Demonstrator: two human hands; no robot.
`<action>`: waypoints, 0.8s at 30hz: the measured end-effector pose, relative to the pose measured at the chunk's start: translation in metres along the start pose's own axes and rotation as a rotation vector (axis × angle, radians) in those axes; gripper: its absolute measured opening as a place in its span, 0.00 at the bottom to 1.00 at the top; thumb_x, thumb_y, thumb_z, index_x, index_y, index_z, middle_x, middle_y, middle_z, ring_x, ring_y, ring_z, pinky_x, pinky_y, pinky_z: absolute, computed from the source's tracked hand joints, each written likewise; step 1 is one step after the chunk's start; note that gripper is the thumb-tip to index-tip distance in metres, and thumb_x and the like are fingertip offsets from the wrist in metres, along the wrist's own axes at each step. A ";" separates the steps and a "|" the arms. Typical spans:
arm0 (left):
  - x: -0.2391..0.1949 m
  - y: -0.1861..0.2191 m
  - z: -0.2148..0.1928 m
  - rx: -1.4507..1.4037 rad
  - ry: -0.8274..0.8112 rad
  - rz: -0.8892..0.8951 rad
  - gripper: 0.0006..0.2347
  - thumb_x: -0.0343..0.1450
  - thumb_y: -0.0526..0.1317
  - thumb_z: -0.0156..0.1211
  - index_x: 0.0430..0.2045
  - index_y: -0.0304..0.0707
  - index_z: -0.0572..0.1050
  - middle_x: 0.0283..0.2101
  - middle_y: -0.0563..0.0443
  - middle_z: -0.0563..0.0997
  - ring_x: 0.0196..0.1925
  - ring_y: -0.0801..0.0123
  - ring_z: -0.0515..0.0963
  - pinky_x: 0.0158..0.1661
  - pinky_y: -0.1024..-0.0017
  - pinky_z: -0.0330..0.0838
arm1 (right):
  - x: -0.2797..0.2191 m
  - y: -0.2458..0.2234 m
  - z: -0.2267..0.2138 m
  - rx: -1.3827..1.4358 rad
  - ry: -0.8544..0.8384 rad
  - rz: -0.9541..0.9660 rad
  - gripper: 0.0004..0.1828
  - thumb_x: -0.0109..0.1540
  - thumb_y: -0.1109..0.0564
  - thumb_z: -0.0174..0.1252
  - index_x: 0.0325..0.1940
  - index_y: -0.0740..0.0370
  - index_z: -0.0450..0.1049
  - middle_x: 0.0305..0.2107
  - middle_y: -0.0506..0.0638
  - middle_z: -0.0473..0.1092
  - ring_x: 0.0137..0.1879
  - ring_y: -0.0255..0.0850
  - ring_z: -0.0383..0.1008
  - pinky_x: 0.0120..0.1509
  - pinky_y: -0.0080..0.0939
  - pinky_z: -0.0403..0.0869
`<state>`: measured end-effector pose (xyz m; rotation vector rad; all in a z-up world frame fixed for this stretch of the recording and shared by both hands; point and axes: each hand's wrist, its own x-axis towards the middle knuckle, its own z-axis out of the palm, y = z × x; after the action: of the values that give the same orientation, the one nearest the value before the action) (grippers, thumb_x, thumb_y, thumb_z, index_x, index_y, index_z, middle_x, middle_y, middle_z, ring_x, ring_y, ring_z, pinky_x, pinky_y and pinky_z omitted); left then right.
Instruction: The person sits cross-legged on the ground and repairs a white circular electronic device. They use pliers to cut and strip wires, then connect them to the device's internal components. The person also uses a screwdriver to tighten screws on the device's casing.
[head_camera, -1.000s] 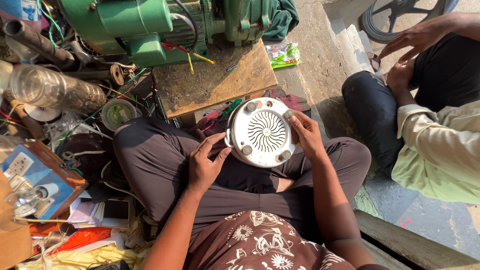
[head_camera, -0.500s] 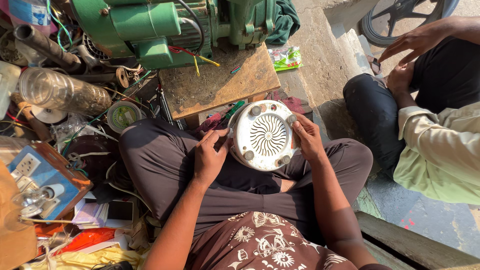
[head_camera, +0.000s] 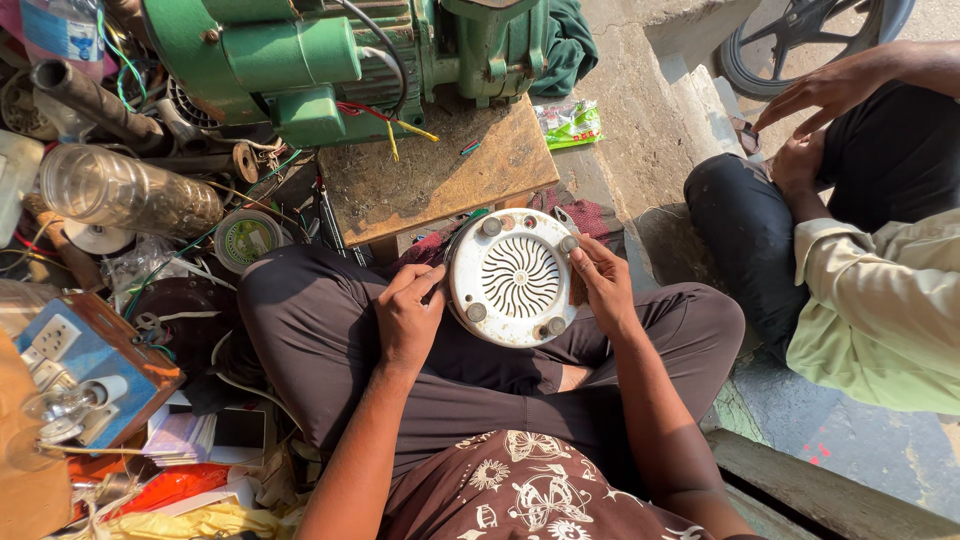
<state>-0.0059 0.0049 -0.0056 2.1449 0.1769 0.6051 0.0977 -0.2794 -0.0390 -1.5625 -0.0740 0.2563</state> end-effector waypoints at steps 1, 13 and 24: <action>0.000 -0.001 -0.004 -0.037 -0.074 0.017 0.13 0.65 0.27 0.65 0.43 0.31 0.80 0.41 0.45 0.83 0.41 0.56 0.84 0.40 0.69 0.77 | -0.001 0.000 0.000 -0.013 0.033 0.031 0.19 0.70 0.55 0.58 0.62 0.70 0.76 0.47 0.53 0.76 0.53 0.33 0.72 0.60 0.32 0.70; 0.017 -0.003 -0.021 -0.335 -0.248 -0.172 0.08 0.70 0.27 0.61 0.42 0.29 0.77 0.46 0.45 0.82 0.44 0.62 0.87 0.42 0.73 0.82 | -0.014 -0.005 0.032 -0.106 0.196 -0.015 0.20 0.69 0.54 0.55 0.60 0.70 0.75 0.65 0.63 0.68 0.82 0.47 0.47 0.76 0.43 0.54; 0.002 -0.006 -0.012 -0.042 -0.081 0.034 0.10 0.69 0.28 0.60 0.43 0.26 0.81 0.44 0.39 0.84 0.44 0.52 0.86 0.42 0.65 0.82 | -0.016 -0.005 0.035 -0.066 0.190 -0.008 0.22 0.71 0.54 0.55 0.66 0.68 0.73 0.65 0.66 0.69 0.77 0.51 0.57 0.69 0.37 0.62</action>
<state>-0.0092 0.0176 -0.0035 2.1312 0.0825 0.5361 0.0751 -0.2487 -0.0316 -1.6453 0.0609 0.0988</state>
